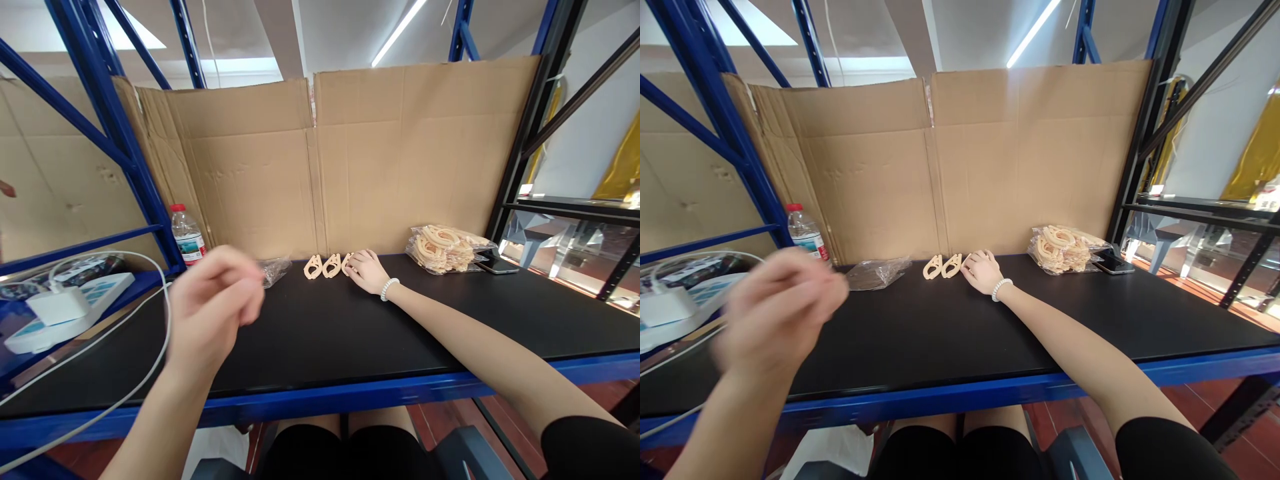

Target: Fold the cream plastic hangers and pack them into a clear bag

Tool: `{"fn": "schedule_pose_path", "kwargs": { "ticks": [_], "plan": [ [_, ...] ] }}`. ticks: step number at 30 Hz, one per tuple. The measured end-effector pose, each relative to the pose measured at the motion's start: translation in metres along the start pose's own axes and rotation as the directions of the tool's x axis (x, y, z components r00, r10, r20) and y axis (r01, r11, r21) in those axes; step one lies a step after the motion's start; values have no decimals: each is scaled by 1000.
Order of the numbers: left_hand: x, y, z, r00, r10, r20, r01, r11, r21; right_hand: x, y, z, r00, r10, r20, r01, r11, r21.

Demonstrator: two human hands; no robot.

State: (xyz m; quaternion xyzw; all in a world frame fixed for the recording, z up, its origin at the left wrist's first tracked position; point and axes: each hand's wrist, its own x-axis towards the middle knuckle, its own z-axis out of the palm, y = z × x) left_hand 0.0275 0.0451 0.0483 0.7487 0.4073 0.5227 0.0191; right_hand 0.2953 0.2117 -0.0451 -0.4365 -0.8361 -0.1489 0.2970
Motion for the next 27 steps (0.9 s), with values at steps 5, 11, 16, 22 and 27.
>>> {"fn": "schedule_pose_path", "kwargs": {
  "ticks": [5,11,16,22,27],
  "plan": [
    [63,-68,40,948,-286,143,173,835,523,-1,1,2,1000,14,-26,-14,1000,-5],
    [67,-126,63,817,-542,196,214,601,770,-1,6,2,998,44,-50,-44,999,12],
    [54,-130,65,832,-486,267,126,634,763,1,10,-4,993,86,-79,-84,996,27],
    [49,-105,67,917,-320,238,13,621,784,5,19,-27,968,154,-196,-144,987,66],
    [41,-74,64,925,152,349,-338,749,570,4,32,-54,912,245,-329,-186,962,201]
  ]
}}
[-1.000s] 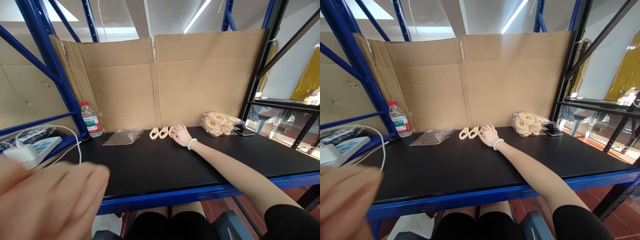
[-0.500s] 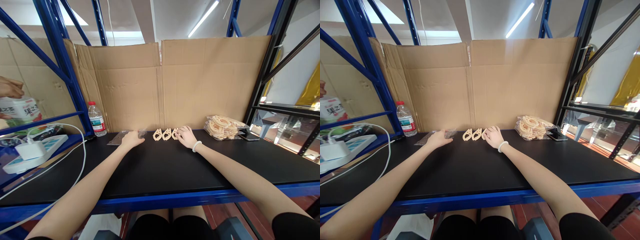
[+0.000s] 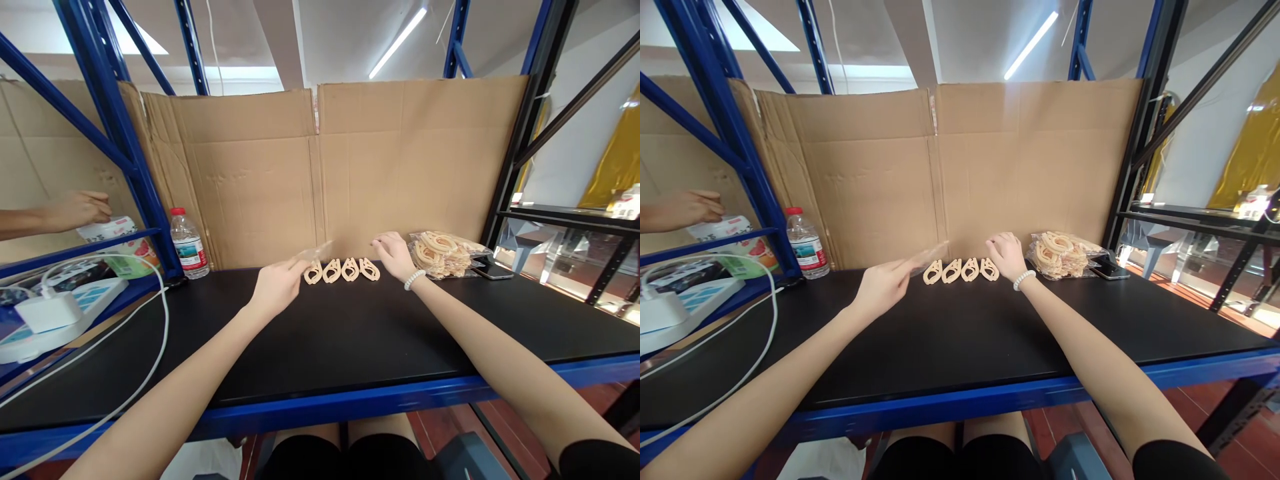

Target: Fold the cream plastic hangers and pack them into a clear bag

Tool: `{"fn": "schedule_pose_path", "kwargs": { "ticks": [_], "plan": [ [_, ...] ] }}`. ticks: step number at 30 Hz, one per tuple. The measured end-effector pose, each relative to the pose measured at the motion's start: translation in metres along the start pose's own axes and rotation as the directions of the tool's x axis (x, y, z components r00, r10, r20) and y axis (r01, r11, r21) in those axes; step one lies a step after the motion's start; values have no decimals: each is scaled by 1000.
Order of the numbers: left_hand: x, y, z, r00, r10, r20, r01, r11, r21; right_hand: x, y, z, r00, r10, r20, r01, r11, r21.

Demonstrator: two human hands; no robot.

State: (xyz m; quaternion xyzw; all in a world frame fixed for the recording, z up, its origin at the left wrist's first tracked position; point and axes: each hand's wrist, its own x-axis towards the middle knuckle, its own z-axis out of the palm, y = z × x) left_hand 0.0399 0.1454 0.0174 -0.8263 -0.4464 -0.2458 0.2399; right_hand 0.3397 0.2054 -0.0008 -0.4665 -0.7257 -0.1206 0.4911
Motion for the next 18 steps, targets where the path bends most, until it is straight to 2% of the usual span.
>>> {"fn": "schedule_pose_path", "kwargs": {
  "ticks": [2,4,6,8,11,13,15,18],
  "plan": [
    [-3,10,-4,966,250,-59,-256,953,-160,0,4,-10,995,83,-50,-79,993,84],
    [-7,19,-5,896,439,-69,-439,848,-296,-2,7,-17,979,195,-65,-181,967,182],
    [-10,26,-4,838,545,-35,-514,765,-389,-4,10,-22,963,268,-38,-246,926,287],
    [-13,32,-4,808,589,15,-522,727,-447,-5,9,-23,962,274,6,-256,890,377],
    [-14,37,-8,809,583,78,-457,706,-542,-6,3,-24,969,215,120,-246,861,446],
    [-12,38,-12,826,557,87,-371,653,-660,-8,-5,-23,952,113,284,-234,869,437],
    [-10,37,-14,845,525,100,-228,523,-821,-12,-15,-20,880,-30,475,-179,904,389],
    [-7,35,-9,863,469,188,81,239,-968,-20,-28,-14,722,-202,662,-41,943,332]
  ]
}}
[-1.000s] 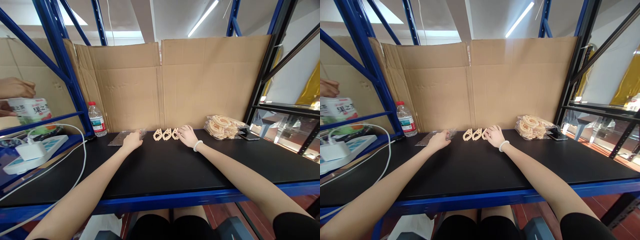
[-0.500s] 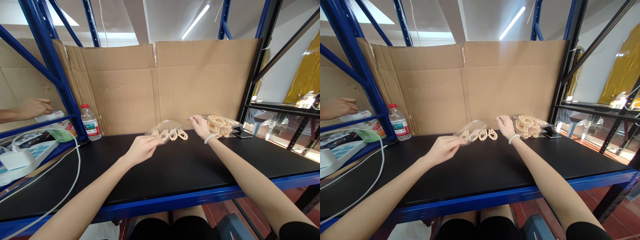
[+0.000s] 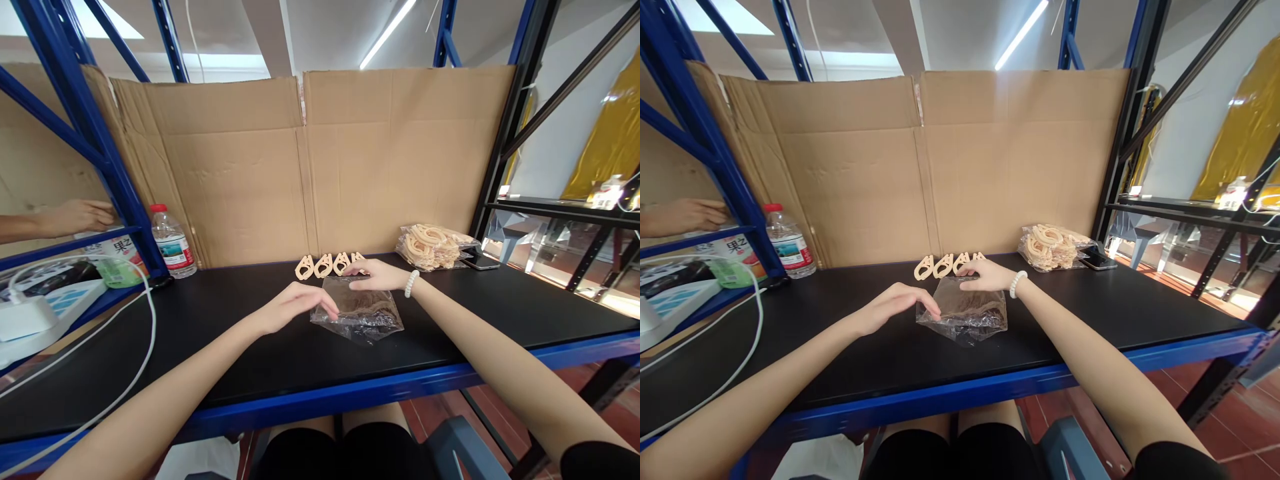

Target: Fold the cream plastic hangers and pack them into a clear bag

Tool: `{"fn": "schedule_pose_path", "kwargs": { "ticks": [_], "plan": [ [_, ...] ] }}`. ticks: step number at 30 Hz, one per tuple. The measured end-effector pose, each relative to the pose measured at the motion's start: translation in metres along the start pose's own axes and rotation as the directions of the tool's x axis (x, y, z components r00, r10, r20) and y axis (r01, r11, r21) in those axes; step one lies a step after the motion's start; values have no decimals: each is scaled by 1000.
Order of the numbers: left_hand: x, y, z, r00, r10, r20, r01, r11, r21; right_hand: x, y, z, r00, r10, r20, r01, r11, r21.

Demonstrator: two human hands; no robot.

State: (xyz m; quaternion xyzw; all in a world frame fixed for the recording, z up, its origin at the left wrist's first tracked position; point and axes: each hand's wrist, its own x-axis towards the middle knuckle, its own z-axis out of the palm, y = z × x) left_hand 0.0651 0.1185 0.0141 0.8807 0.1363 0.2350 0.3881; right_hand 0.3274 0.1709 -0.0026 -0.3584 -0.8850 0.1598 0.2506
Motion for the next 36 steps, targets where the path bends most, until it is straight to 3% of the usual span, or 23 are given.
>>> {"fn": "schedule_pose_path", "kwargs": {
  "ticks": [3,7,14,19,24,31,36],
  "plan": [
    [2,-9,0,993,-117,-18,106,949,-297,1,-6,11,992,-39,123,45,998,-49],
    [2,-15,0,981,-190,49,193,886,-422,3,-8,20,977,-44,206,58,996,-62],
    [-1,1,3,960,-196,198,230,960,-163,6,-9,32,951,-115,286,146,985,-89],
    [-2,9,10,940,-248,234,263,964,-38,5,-12,34,953,-60,296,93,991,-98],
    [-2,2,16,964,-171,205,135,974,180,3,-19,38,957,8,290,42,985,-165],
    [-1,-4,26,985,-73,154,23,952,305,0,-24,48,936,137,323,-54,966,-253],
    [0,-2,30,980,-47,195,-35,917,398,-2,-24,59,951,98,294,-4,953,-303]
  ]
}}
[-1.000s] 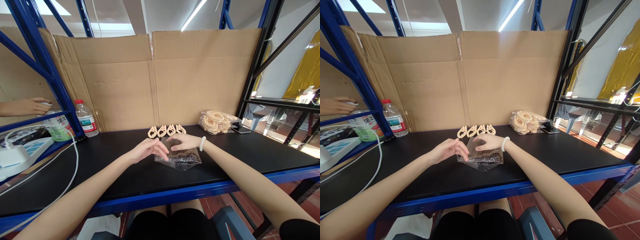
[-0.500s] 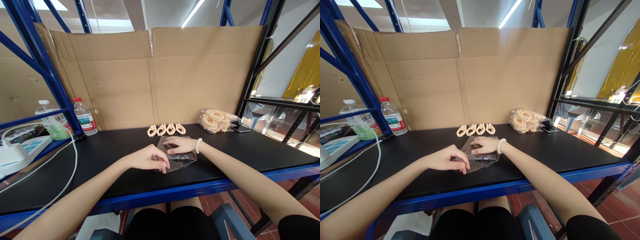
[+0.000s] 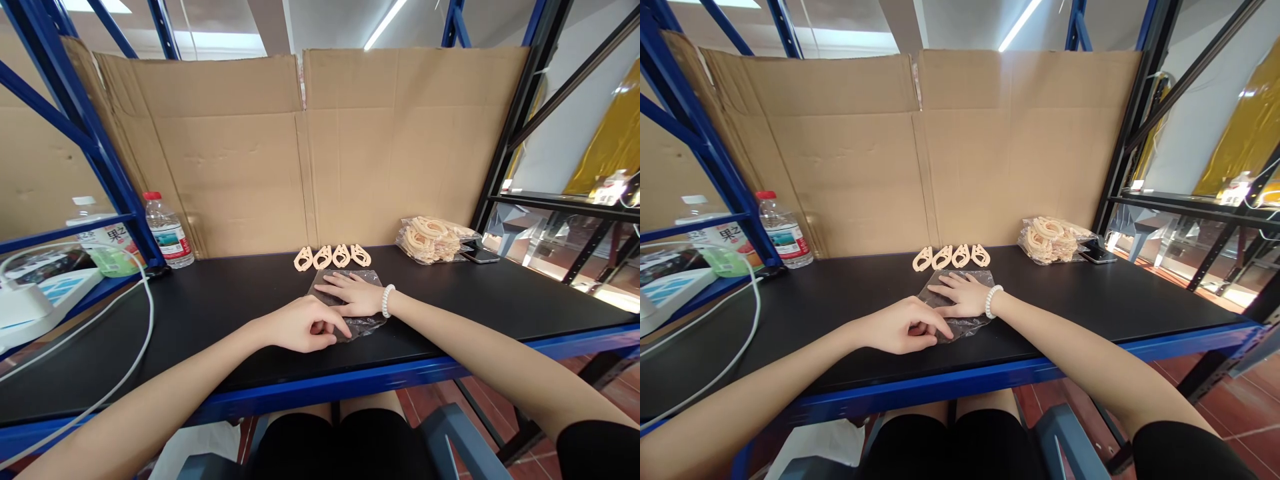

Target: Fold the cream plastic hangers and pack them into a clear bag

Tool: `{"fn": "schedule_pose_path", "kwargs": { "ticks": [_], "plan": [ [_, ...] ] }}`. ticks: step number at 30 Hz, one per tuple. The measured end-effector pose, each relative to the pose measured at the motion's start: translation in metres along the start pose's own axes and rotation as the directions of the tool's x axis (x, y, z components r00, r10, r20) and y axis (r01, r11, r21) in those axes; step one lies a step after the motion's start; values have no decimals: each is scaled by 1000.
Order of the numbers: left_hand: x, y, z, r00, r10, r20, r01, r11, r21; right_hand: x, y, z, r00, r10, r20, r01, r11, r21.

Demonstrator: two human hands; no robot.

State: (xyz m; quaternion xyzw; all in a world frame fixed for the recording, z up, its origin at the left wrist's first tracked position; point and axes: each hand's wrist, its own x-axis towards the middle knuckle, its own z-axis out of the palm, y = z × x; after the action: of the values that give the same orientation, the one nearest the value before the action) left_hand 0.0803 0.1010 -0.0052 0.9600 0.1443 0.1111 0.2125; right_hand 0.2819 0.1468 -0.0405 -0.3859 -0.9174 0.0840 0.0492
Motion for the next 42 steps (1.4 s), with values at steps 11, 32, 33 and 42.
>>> {"fn": "schedule_pose_path", "kwargs": {
  "ticks": [11,32,33,42],
  "plan": [
    [-5,0,-15,981,-115,158,160,938,-307,2,-1,3,997,-65,-35,65,998,-23],
    [-3,-20,-1,972,-25,-236,34,999,34,1,105,-39,807,246,-537,-40,930,365],
    [-2,-20,-2,973,-26,-230,30,999,13,2,114,-41,819,263,-510,-105,942,317],
    [-3,-14,-4,960,-113,-255,106,994,-40,37,130,-40,957,265,-120,-286,934,-215]
  ]
}}
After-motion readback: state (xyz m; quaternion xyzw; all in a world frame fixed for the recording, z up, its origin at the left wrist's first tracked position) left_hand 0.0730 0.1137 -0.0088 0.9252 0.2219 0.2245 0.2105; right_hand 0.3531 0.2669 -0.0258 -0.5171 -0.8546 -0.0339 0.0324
